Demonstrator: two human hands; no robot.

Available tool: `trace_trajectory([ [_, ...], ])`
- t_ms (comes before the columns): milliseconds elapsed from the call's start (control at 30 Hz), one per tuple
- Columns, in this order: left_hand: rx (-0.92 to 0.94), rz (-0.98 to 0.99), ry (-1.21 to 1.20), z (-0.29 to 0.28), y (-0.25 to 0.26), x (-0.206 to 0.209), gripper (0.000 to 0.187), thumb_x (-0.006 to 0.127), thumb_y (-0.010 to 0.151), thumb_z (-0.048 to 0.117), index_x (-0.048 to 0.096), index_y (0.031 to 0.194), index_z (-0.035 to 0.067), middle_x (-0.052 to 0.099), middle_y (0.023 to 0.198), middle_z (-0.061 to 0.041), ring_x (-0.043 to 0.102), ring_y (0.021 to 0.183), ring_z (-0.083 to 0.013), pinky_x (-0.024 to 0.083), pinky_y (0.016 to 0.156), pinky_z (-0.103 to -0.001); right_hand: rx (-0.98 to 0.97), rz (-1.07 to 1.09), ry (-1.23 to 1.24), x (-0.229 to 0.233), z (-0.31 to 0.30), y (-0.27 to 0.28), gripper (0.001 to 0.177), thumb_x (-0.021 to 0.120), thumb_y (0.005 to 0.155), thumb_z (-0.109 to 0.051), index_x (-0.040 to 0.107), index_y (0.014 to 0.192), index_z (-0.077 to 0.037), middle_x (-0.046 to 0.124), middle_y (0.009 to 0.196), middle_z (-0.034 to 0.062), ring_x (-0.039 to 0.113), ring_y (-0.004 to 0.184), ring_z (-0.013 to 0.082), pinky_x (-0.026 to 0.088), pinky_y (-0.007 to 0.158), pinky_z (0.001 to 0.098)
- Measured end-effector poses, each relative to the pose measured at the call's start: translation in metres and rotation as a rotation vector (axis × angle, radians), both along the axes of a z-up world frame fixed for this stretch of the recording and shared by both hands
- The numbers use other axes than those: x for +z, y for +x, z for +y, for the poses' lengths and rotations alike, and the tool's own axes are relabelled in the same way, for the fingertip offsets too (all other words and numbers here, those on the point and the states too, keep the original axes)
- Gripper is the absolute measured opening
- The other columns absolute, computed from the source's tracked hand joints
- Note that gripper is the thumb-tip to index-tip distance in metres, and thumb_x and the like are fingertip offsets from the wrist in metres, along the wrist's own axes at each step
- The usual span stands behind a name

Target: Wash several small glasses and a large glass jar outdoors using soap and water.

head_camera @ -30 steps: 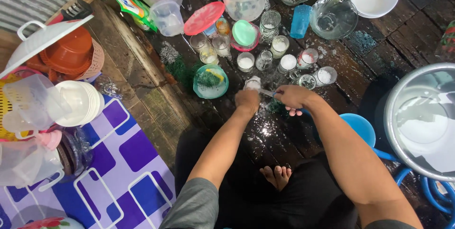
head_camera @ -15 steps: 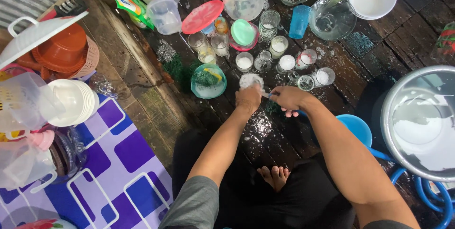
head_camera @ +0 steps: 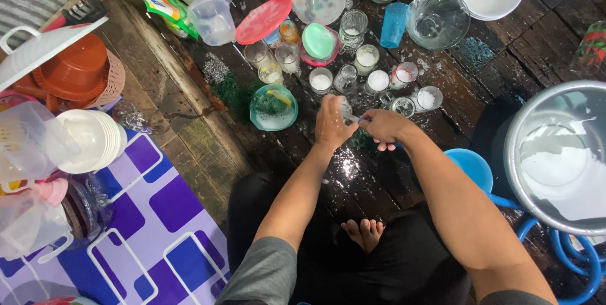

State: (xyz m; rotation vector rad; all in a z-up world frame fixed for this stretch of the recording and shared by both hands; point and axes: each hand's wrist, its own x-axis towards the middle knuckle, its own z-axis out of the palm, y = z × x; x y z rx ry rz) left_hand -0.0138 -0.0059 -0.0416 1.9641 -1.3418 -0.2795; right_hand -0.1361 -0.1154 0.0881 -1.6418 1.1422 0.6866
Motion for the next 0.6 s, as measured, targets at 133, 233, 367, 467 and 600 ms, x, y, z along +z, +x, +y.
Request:
trace_trajectory([
  [133,0.049,0.369,-0.051,0.01,0.001,-0.017,0.089,0.09,0.066,0.022,0.041,0.138,0.004,0.06,0.127,-0.024,0.06,0.119,-0.0401,0.05,0.099,-0.045,0.024,0.01,0.028,0.0,-0.001,-0.001,0.042,0.047,0.104,-0.032,0.054,0.141,-0.012,0.062,0.073,0.01,0.062,0.05,0.0192,0.05,0.042,0.0341],
  [233,0.104,0.502,0.066,0.008,0.007,-0.035,0.078,0.088,0.069,0.02,0.049,0.135,0.004,0.068,0.124,-0.02,0.067,0.116,-0.0343,0.054,0.097,-0.04,0.019,0.021,0.022,0.012,0.002,0.001,0.043,0.048,0.103,-0.032,0.053,0.142,-0.014,0.061,0.073,0.0105,0.062,0.05,0.0198,0.049,0.042,0.0347],
  [367,0.191,0.597,0.172,-0.001,0.006,-0.04,0.073,0.089,0.07,0.023,0.053,0.13,0.0,0.07,0.118,-0.021,0.069,0.109,-0.0313,0.055,0.093,-0.04,0.02,-0.016,0.061,0.0,-0.001,-0.005,0.043,0.048,0.104,-0.032,0.055,0.141,-0.012,0.06,0.073,0.0093,0.059,0.049,0.0185,0.048,0.042,0.0342],
  [467,0.213,1.132,0.122,-0.006,0.006,-0.069,0.062,0.084,0.08,0.027,0.057,0.128,-0.001,0.067,0.11,-0.016,0.068,0.098,-0.027,0.057,0.082,-0.042,0.04,-0.002,0.047,-0.004,-0.001,-0.005,0.043,0.047,0.103,-0.031,0.056,0.141,-0.013,0.062,0.073,0.0094,0.062,0.049,0.0181,0.05,0.043,0.0341],
  [600,0.278,1.709,0.151,-0.011,0.007,-0.047,0.044,0.066,0.09,0.035,0.058,0.119,0.003,0.066,0.094,-0.015,0.065,0.075,-0.0271,0.055,0.061,-0.041,0.055,0.0,0.064,-0.01,-0.002,-0.004,0.045,0.048,0.103,-0.033,0.053,0.143,-0.014,0.062,0.074,0.0098,0.062,0.05,0.0192,0.05,0.043,0.0343],
])
